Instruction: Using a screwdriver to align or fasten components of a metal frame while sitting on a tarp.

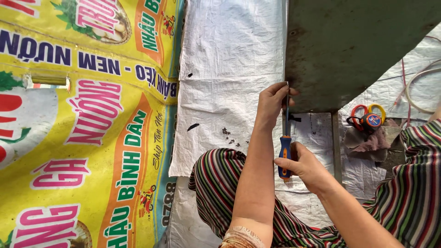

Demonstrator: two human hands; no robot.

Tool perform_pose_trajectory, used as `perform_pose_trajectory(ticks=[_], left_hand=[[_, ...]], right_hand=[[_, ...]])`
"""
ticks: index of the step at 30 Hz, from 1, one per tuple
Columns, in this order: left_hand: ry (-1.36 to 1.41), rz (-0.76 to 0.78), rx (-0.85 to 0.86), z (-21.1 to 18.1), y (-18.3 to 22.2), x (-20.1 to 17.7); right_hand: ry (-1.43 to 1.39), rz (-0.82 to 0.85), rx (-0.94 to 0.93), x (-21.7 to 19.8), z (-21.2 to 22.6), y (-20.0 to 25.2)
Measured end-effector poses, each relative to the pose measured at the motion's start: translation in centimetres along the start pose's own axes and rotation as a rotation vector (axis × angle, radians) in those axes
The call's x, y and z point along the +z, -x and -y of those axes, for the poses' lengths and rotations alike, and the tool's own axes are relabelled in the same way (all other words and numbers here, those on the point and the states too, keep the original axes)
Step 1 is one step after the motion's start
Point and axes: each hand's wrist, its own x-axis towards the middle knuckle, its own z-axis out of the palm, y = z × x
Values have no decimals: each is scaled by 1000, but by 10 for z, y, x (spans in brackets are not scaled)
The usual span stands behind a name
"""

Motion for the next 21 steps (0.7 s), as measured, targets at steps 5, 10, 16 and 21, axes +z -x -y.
perform_pose_trajectory(ticks=[5,10,16,21], left_hand=[[12,-9,23,10,-3,-2],[33,-14,-3,14,-7,-5],[53,-31,-65,15,-11,-6],[46,-55,-67,13,-11,-4]], right_hand=[[-229,-4,36,2,5,9],[-500,240,61,-14,13,9],[-385,228,-52,-12,16,15],[-255,67,-47,2,19,9]])
